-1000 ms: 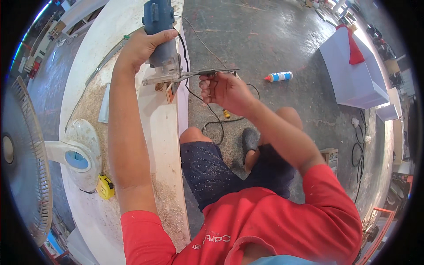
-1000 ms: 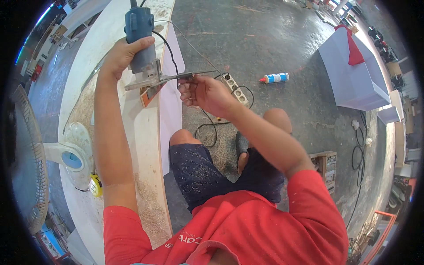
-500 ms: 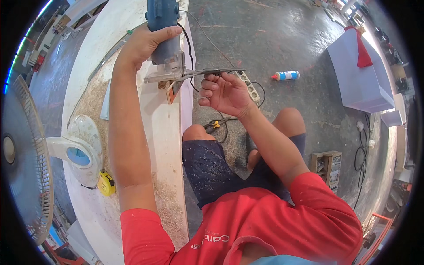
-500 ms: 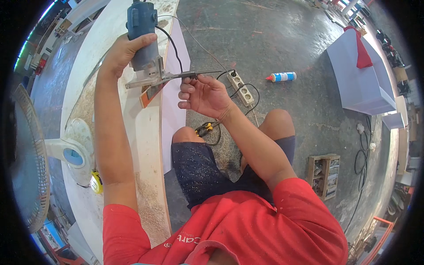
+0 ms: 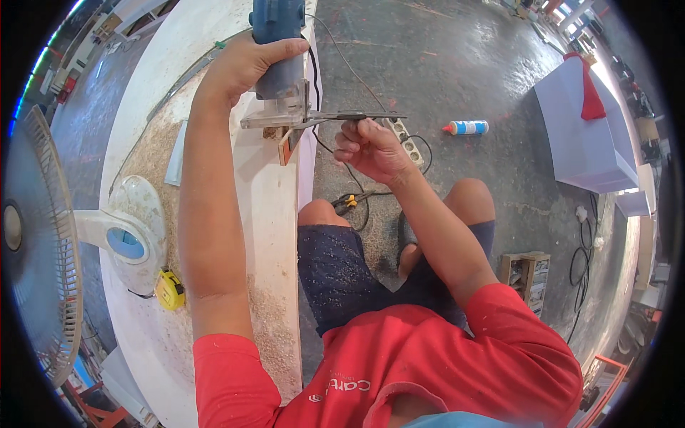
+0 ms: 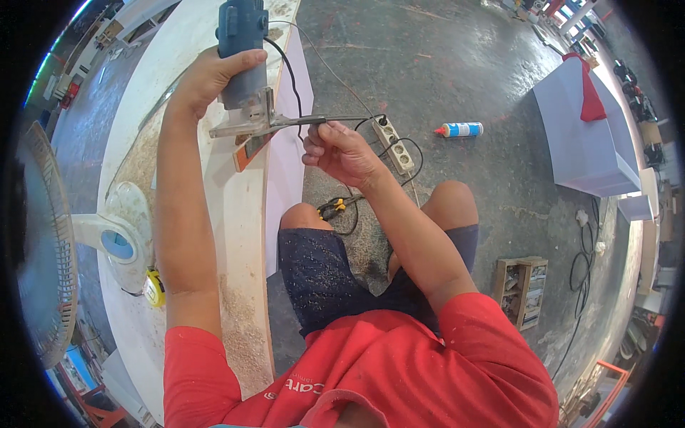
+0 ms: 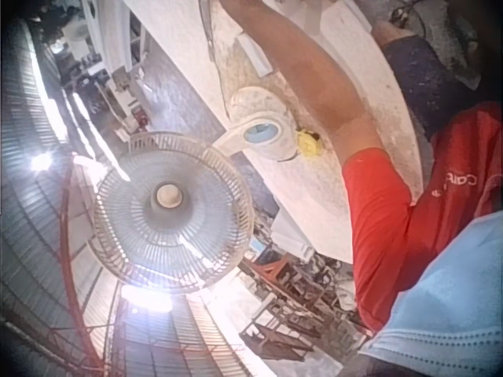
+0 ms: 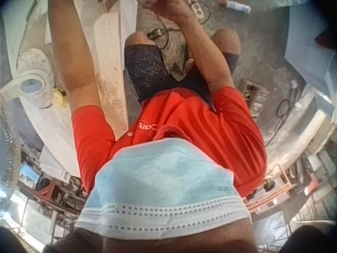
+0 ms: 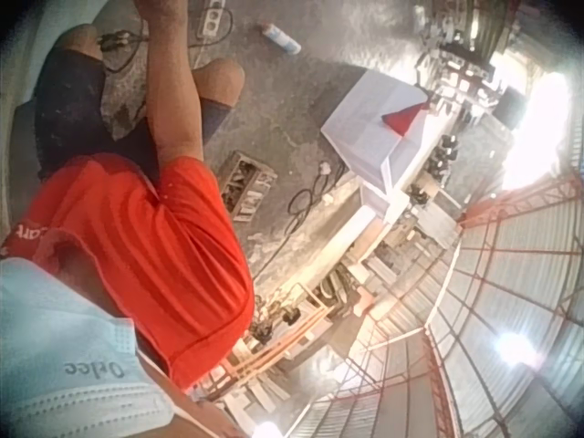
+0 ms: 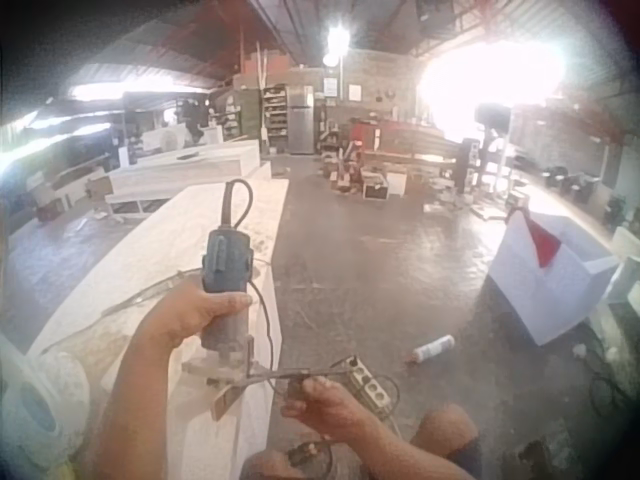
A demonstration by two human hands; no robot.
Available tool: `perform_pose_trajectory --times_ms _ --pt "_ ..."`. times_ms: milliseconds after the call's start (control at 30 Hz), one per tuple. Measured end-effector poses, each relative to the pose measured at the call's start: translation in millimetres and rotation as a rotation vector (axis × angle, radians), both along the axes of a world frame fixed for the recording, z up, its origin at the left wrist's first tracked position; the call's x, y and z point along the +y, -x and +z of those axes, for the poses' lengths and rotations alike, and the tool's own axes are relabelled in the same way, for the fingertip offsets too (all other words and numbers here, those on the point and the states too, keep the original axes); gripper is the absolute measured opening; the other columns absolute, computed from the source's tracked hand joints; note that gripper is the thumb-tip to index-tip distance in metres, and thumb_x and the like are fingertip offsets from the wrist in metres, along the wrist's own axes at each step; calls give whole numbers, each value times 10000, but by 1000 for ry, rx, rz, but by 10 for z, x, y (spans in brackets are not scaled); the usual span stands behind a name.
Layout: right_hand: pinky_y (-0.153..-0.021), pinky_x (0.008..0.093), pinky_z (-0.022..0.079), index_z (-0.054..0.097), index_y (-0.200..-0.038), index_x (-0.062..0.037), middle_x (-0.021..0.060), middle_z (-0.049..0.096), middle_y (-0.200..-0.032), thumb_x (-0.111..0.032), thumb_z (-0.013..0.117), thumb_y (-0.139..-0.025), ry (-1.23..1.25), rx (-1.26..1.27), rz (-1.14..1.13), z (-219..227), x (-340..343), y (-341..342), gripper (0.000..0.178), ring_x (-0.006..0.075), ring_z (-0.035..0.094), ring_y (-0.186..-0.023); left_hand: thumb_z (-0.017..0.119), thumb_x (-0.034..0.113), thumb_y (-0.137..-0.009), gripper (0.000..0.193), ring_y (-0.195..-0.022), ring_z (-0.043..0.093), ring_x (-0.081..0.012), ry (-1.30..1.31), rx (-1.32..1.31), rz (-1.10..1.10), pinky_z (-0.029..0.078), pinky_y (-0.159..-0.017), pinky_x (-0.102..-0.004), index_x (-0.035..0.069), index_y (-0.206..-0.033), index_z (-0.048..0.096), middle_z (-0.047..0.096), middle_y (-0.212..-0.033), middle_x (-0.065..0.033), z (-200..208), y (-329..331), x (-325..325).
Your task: The person uses a power trimmer to cut grooves into a piece of white wood, then uses pliers to remove small remaining wood pieces from the grooves.
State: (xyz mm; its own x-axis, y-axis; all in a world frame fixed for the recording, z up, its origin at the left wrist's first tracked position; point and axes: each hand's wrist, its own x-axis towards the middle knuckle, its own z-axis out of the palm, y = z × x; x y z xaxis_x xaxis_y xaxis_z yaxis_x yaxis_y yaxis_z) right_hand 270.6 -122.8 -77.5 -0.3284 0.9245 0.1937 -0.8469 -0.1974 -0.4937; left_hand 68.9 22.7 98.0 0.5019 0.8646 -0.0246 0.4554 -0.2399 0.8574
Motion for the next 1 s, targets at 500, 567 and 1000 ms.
perform_pose_trajectory --times_ms 500,567,1000 --pt "-641 234 403 610 -1034 -19 -18 572 -850 -154 680 -994 112 -607 -894 135 -187 363 157 47 499 -718 823 630 -762 721 -941 677 -227 -31 1 55 500 -853 -341 -6 -1095 752 733 -1017 -132 -55 -1 46" --pt "-652 250 423 598 -1063 -14 5 581 -885 -177 614 -1029 60 -468 -818 134 -190 329 167 68 521 -726 825 633 -760 727 -937 678 -223 -42 12 58 501 -849 -337 -7 -1098 751 734 -1021 -131 -63 -2 54" --pt "-749 342 486 592 -1077 -43 13 594 -902 -218 627 -1013 129 -75 -168 151 -128 35 190 158 588 -862 886 529 -732 565 -856 690 -171 -34 -45 0 523 -782 -325 58 -1026 786 749 -953 -61 -53 12 62"
